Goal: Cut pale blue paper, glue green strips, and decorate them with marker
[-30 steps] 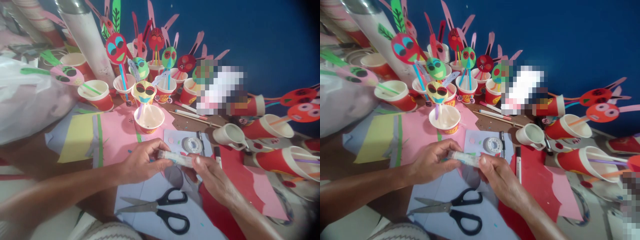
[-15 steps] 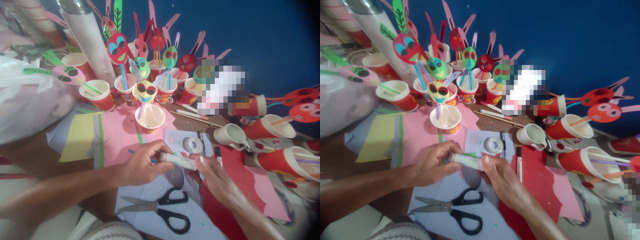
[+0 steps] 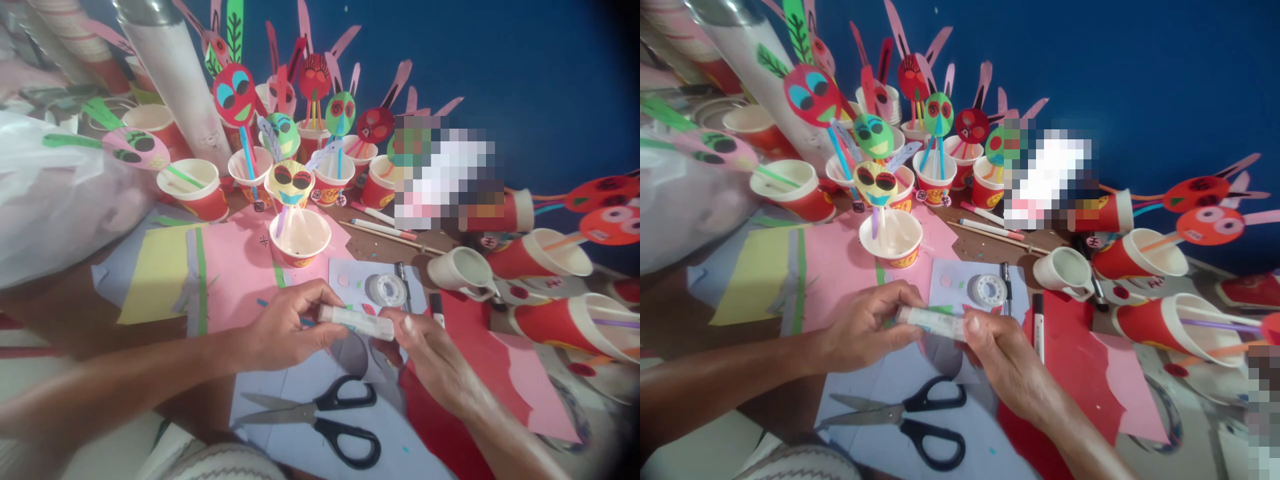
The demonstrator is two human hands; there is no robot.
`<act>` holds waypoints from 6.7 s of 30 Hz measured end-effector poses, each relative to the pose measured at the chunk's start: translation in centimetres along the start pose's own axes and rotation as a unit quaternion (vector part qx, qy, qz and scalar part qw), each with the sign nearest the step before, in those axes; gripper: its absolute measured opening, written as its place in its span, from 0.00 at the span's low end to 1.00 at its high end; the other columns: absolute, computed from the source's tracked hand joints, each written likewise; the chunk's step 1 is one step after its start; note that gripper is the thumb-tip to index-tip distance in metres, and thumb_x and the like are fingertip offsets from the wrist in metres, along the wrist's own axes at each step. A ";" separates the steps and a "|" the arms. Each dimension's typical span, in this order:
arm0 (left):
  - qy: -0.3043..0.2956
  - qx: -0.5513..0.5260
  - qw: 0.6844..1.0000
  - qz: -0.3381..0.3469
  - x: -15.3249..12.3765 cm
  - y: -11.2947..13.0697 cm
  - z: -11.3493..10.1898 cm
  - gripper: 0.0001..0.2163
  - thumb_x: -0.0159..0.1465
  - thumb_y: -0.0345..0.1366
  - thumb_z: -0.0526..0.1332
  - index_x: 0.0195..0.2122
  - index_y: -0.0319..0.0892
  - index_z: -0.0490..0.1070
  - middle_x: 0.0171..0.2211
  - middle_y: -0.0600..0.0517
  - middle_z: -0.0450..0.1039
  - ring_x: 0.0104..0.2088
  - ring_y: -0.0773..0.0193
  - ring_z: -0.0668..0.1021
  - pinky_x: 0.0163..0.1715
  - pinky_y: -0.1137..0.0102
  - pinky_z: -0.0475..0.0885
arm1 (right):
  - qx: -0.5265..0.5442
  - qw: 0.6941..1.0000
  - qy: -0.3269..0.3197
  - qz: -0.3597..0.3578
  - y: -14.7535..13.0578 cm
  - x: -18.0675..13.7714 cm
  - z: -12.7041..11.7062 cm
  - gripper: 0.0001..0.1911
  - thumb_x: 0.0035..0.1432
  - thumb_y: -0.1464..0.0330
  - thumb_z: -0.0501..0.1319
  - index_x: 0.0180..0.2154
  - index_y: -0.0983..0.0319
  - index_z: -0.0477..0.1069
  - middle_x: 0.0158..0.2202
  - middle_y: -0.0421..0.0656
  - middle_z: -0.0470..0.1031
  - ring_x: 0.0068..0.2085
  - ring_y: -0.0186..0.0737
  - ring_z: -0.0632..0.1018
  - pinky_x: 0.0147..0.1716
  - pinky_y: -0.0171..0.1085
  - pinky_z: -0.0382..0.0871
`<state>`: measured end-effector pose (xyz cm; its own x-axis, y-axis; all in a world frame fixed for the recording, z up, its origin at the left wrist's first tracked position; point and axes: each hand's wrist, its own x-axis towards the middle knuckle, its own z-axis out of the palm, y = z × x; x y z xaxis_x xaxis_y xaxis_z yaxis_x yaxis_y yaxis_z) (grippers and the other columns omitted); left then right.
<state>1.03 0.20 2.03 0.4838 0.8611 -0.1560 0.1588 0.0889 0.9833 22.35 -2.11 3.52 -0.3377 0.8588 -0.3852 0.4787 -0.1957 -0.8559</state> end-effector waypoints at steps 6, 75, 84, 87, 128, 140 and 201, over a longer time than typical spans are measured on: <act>-0.010 -0.007 1.000 -0.012 0.1 -0.1 0.0 0.06 0.57 0.36 0.61 0.32 0.41 0.65 0.23 0.58 0.64 0.23 0.71 0.68 0.22 0.77 0.64 | -0.127 0.985 0.081 -0.078 -0.2 -0.1 -0.3 0.16 0.62 0.55 0.51 0.29 0.58 0.65 0.22 0.37 0.63 0.22 0.33 0.63 0.22 0.34 0.55; 0.023 0.482 0.837 0.258 1.0 -3.3 0.3 0.13 0.66 0.41 0.55 0.36 0.38 0.76 0.47 0.47 0.75 0.45 0.53 0.72 0.41 0.58 0.69 | -0.460 0.862 0.156 -0.143 -1.4 5.9 -1.6 0.12 0.60 0.59 0.54 0.34 0.61 0.68 0.22 0.41 0.75 0.27 0.44 0.78 0.27 0.36 0.61; 0.002 0.488 0.841 0.233 1.0 -3.2 0.3 0.14 0.67 0.42 0.54 0.36 0.40 0.75 0.50 0.48 0.73 0.47 0.53 0.71 0.41 0.59 0.67 | -0.498 0.842 0.155 -0.139 -1.0 6.4 -1.2 0.13 0.61 0.59 0.53 0.35 0.60 0.70 0.22 0.42 0.75 0.27 0.44 0.78 0.26 0.36 0.59; 0.006 0.492 0.838 0.235 1.0 -3.2 0.3 0.13 0.67 0.42 0.54 0.37 0.40 0.75 0.50 0.48 0.73 0.47 0.53 0.71 0.39 0.60 0.67 | -0.493 0.843 0.158 -0.149 -0.9 6.6 -1.2 0.12 0.61 0.60 0.53 0.36 0.60 0.70 0.22 0.41 0.75 0.27 0.44 0.78 0.26 0.35 0.59; -0.005 0.513 0.826 0.235 1.2 -2.9 0.5 0.16 0.68 0.43 0.51 0.38 0.38 0.75 0.50 0.45 0.73 0.46 0.53 0.72 0.41 0.58 0.66 | -0.521 0.826 0.137 -0.165 -1.3 7.2 -1.5 0.12 0.61 0.61 0.53 0.37 0.60 0.70 0.25 0.43 0.76 0.28 0.45 0.77 0.25 0.36 0.56; -0.012 0.514 0.828 0.224 1.2 -2.8 0.4 0.18 0.68 0.44 0.50 0.37 0.38 0.75 0.46 0.44 0.74 0.45 0.53 0.72 0.40 0.59 0.67 | -0.552 0.811 0.107 -0.164 -1.7 6.8 -1.2 0.14 0.62 0.59 0.52 0.36 0.62 0.70 0.24 0.43 0.75 0.26 0.43 0.76 0.25 0.36 0.53; -0.004 0.528 0.816 0.236 1.2 -3.0 0.3 0.18 0.68 0.44 0.49 0.38 0.39 0.75 0.47 0.45 0.74 0.45 0.54 0.73 0.40 0.59 0.66 | -0.566 0.805 0.084 -0.156 -1.8 6.4 -1.8 0.15 0.62 0.58 0.52 0.37 0.61 0.69 0.23 0.42 0.74 0.25 0.44 0.76 0.24 0.36 0.52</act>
<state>1.43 0.81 -1.11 0.7108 0.6708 0.2118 0.6039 -0.7363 0.3052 20.83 4.56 3.22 -0.5159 0.8530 -0.0786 0.8557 0.5174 -0.0014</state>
